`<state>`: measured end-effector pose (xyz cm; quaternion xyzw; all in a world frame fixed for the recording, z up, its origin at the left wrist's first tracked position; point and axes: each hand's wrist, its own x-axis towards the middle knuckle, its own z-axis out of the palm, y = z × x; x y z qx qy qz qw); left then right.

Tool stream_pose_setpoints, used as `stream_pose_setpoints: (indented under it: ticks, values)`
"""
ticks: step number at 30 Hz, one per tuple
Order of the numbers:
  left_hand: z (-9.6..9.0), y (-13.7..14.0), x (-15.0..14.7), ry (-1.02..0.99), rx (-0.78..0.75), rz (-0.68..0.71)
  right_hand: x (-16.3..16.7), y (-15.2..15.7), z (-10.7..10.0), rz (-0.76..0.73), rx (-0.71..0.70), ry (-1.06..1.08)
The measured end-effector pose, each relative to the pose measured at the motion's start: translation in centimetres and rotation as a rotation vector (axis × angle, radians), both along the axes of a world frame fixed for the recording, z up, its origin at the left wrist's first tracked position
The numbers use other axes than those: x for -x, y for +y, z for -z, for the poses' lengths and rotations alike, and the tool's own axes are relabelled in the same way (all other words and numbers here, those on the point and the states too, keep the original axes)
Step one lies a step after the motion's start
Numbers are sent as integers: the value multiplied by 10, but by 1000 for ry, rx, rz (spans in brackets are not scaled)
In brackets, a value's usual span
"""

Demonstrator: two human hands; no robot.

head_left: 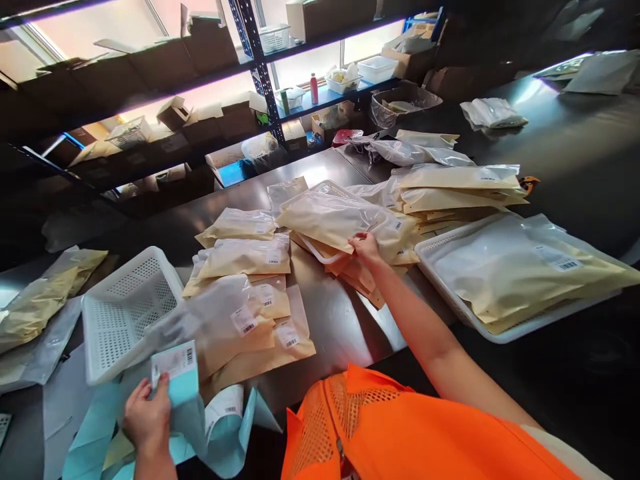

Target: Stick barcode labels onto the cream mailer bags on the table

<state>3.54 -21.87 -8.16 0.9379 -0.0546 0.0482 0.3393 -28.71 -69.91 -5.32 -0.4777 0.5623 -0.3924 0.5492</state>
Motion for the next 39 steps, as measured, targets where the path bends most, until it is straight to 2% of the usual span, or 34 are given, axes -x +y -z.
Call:
stream_pose_setpoints:
  ticks: [3, 5, 7, 11, 14, 17, 19, 20, 21, 23, 25, 27, 29, 32, 36, 39]
  values:
    - [-13, -22, 50, 181, 48, 124, 17, 34, 11, -43, 3, -97]
    - [-17, -36, 78, 312, 164, 262, 49, 65, 25, -161, 6, -180]
    - [-18, -48, 95, 463, 276, 365, 91, 97, 44, -289, -11, -176]
    - [-15, -70, 103, 768, 426, 421, 157, 147, 86, -472, -72, 43]
    - [-16, -98, 105, 848, 495, 464, 171, 165, 105, -563, -36, 317]
    - [-23, -132, 117, 871, 439, 685, 162, 169, 100, -685, -22, 739]
    - [-28, -154, 130, 835, 370, 872, 146, 171, 82, -611, 79, 952]
    - [-30, -163, 137, 802, 333, 954, 136, 172, 70, -537, 159, 955]
    - [-32, -171, 144, 769, 293, 1025, 124, 174, 57, -485, 237, 868]
    - [-34, -182, 158, 709, 199, 1126, 97, 179, 31, -546, 285, 501]
    - [-33, -185, 168, 653, 109, 1189, 71, 185, 11, -735, 171, 153]
    - [-31, -183, 175, 609, 50, 1231, 52, 190, 2, -841, 11, -6]
    - [-27, -179, 177, 610, 25, 1261, 42, 194, 3, -855, -123, -66]
    - [-20, -171, 180, 704, 42, 1319, 40, 202, 15, -852, -221, -99]
    - [-15, -168, 186, 813, 56, 1338, 43, 216, 30, -814, -245, -46]
    - [-13, -170, 192, 650, -73, 1271, 44, 223, 33, -798, -178, 81]
